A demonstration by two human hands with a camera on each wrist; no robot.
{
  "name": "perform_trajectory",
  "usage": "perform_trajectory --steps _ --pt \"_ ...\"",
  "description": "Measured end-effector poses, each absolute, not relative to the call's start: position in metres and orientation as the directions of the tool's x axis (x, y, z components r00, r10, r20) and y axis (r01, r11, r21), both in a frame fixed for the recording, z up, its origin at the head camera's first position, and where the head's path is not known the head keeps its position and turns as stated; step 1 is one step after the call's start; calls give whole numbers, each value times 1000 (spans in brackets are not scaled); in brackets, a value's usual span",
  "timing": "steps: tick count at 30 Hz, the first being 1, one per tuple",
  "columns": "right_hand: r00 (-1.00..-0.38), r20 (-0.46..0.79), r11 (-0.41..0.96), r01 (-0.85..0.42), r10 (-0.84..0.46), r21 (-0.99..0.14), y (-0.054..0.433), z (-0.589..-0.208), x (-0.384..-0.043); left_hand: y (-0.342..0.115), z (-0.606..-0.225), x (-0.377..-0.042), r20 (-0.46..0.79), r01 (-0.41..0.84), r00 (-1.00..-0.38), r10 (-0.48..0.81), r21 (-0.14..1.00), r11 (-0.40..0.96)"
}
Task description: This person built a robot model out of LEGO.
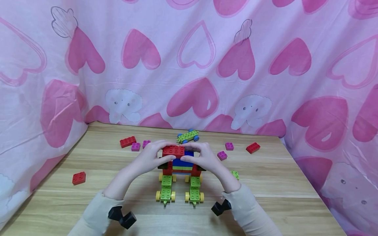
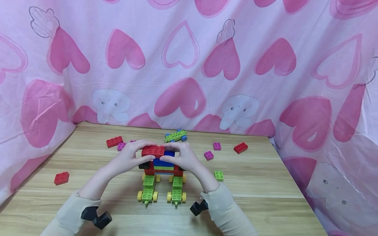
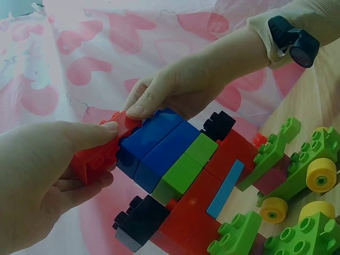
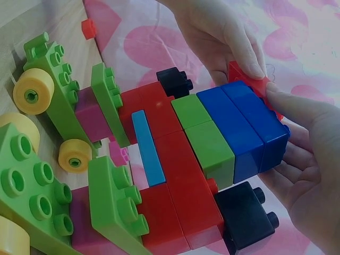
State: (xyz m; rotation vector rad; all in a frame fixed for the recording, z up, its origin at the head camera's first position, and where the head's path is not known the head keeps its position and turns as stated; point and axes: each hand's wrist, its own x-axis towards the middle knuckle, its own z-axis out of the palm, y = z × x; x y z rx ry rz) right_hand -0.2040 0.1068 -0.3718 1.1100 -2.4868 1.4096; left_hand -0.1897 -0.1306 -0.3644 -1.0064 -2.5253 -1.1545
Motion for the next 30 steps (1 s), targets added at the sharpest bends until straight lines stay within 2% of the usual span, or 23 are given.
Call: perform_trajectory --steps 30 --pt "-763 358 375 -597 -538 -709 105 -369 -201 -132 -360 -190 414 647 -753 511 606 462"
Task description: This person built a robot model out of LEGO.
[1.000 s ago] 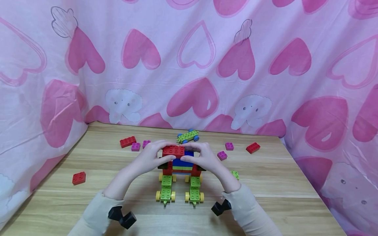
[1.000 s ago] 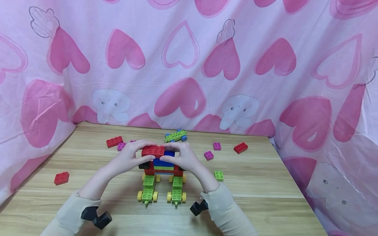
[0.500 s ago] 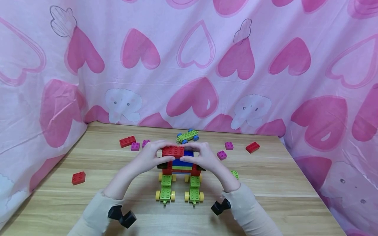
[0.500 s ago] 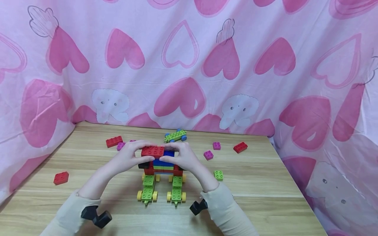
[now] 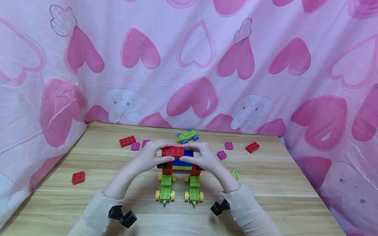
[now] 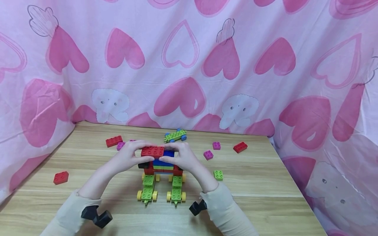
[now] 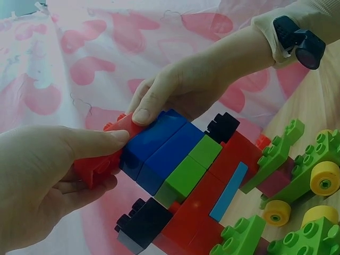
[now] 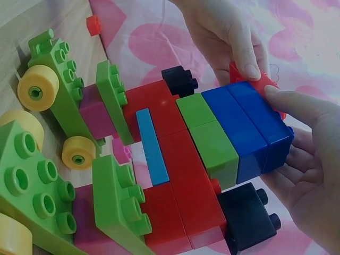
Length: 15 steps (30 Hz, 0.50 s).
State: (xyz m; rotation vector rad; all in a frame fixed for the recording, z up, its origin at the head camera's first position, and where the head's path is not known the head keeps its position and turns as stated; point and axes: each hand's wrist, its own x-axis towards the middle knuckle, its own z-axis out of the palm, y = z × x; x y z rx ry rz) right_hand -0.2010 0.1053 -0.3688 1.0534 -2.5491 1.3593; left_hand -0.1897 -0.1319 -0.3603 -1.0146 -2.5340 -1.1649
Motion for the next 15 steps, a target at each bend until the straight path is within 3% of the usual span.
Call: perform_trajectory --steps 15 --pt "-751 390 380 -624 -533 -683 103 -368 -200 -131 -361 -189 438 669 -738 514 577 469"
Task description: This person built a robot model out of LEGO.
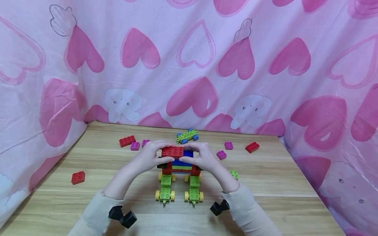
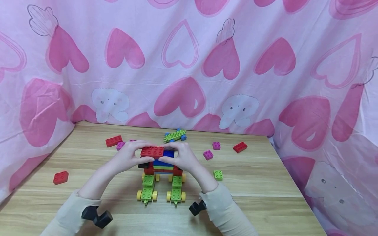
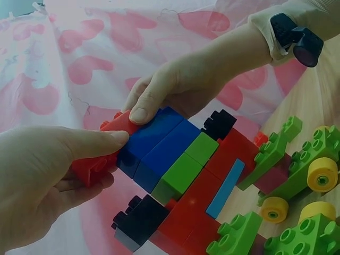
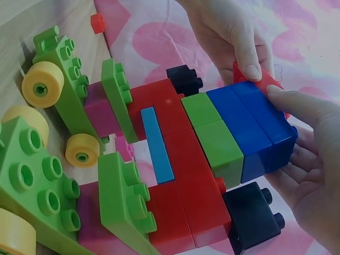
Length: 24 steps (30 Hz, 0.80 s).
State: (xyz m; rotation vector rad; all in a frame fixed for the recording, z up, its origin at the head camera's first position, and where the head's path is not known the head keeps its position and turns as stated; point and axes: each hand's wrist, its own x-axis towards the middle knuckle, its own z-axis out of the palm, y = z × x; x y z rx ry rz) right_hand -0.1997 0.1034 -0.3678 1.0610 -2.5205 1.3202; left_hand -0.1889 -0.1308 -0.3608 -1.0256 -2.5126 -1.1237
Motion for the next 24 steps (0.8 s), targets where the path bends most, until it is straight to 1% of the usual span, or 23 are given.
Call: perform_trajectory --steps 7,14,17,24 --pt "-758 383 378 -614 -528 -693 103 -369 -200 -132 -360 -189 420 656 -748 513 580 482" --pt "-762 354 382 -599 -543 -703 104 -367 -199 -131 -357 -189 371 630 -768 523 582 513" --pt "-758 351 387 -603 -550 -697 104 -366 -200 -130 -356 -189 351 620 -774 527 588 519" --pt "-771 341 403 -590 -537 -699 104 -367 -197 -127 -357 -186 322 597 -787 526 613 518"
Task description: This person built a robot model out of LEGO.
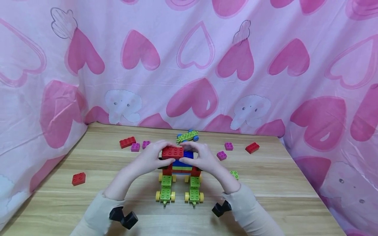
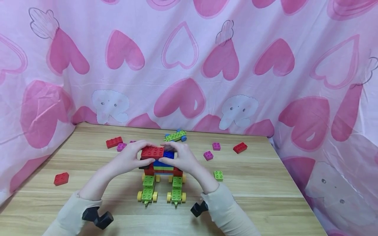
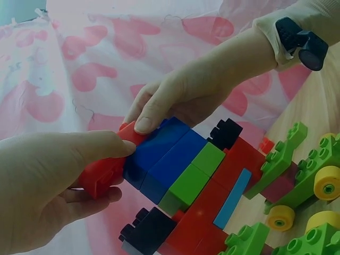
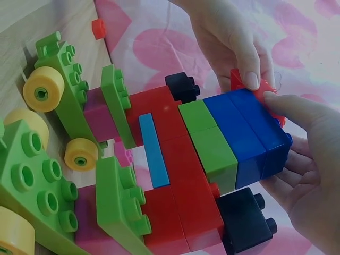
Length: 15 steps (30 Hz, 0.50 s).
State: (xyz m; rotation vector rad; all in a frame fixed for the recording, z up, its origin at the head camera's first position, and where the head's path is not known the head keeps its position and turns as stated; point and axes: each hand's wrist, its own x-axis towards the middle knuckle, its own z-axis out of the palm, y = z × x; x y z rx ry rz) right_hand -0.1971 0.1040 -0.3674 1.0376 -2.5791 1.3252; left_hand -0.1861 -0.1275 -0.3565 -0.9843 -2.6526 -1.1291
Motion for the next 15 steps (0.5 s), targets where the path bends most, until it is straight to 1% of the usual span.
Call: perform_trajectory --steps 4,8,12,15 --pt "-761 359 381 -601 -540 -703 104 -368 -196 -127 -357 -185 327 601 -786 524 603 525" --pt "-765 376 366 -599 -523 -712 109 -367 -195 -126 -356 -183 334 603 -787 518 591 535" --pt "-767 419 361 -613 -486 -703 120 -366 -196 -123 -355 -184 346 608 -785 514 587 534" --pt "-768 461 379 -628 -445 -680 131 -366 -200 -121 -355 -185 361 625 -773 522 575 528"
